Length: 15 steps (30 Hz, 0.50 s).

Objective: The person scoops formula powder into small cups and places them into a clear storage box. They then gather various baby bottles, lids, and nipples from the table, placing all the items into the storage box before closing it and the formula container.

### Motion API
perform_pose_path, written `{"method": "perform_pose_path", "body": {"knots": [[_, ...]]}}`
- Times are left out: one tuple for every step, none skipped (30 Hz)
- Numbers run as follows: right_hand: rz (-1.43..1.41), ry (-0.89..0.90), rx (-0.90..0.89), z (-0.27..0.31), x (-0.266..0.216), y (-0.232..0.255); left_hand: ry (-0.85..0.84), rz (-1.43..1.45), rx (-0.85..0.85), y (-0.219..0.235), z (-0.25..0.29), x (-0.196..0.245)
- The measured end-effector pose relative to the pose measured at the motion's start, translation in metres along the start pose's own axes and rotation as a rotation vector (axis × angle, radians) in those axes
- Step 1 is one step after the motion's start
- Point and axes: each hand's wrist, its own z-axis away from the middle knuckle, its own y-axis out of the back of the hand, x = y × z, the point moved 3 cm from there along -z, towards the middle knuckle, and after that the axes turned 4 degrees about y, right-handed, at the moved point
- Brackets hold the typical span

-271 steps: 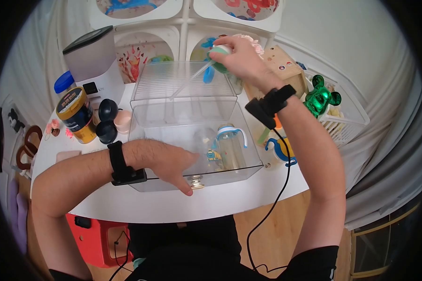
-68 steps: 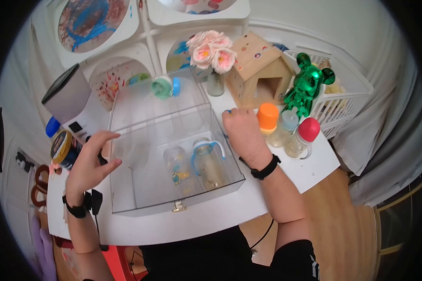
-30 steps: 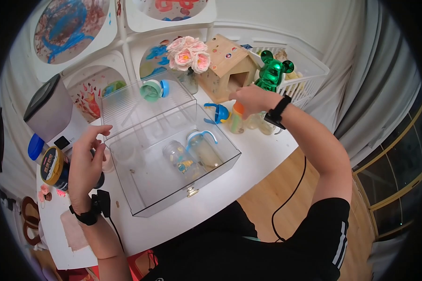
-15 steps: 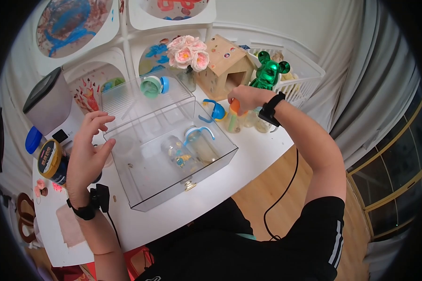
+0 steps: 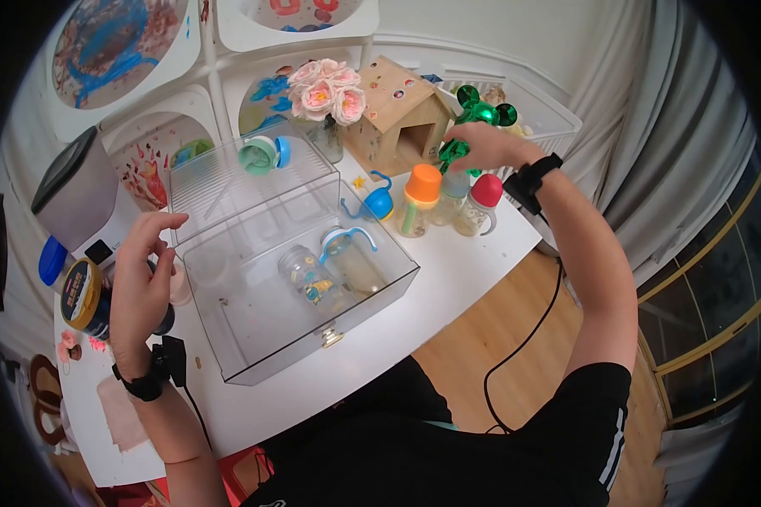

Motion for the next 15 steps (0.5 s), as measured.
{"method": "perform_pose_path", "body": {"knots": [[-0.004,0.012,0.006,-0.002,-0.003,-0.01,0.003,-0.01,0.001,0.0,0.0,0.001],[-0.005,0.02,-0.028,-0.004,-0.012,-0.016,0.005,-0.02,0.001,0.0,-0.001,0.003],[-0.008,0.027,-0.063,-0.007,-0.024,-0.02,-0.017,-0.024,0.03,-0.001,-0.001,0.004],[-0.01,0.035,-0.097,-0.011,-0.034,-0.026,-0.038,-0.028,0.059,-0.003,-0.001,0.005],[0.01,0.041,-0.137,-0.015,-0.041,-0.033,-0.06,-0.033,0.089,-0.005,-0.001,0.006],[0.031,0.048,-0.177,-0.021,-0.047,-0.041,-0.053,-0.032,0.082,-0.005,-0.001,0.005],[0.053,0.056,-0.217,-0.026,-0.051,-0.048,-0.046,-0.032,0.077,-0.005,0.0,0.004],[0.064,0.056,-0.225,-0.03,-0.054,-0.054,-0.039,-0.032,0.073,-0.005,0.0,0.003],[0.075,0.057,-0.234,-0.033,-0.056,-0.06,-0.045,-0.027,0.06,-0.005,0.0,0.002],[0.086,0.058,-0.242,-0.036,-0.058,-0.063,-0.051,-0.023,0.047,-0.005,0.0,0.003],[0.099,0.058,-0.249,-0.039,-0.06,-0.064,-0.057,-0.019,0.035,-0.005,0.0,0.003],[0.112,0.058,-0.256,-0.041,-0.061,-0.064,-0.057,-0.017,0.031,-0.004,0.0,0.002],[0.125,0.057,-0.264,-0.042,-0.063,-0.065,-0.057,-0.013,0.026,-0.005,0.0,0.002],[0.132,0.086,-0.233,-0.041,-0.064,-0.065,-0.058,-0.008,0.021,-0.005,0.0,0.002],[0.139,0.114,-0.201,-0.039,-0.064,-0.064,-0.06,-0.003,0.022,-0.004,0.0,0.003]]}}
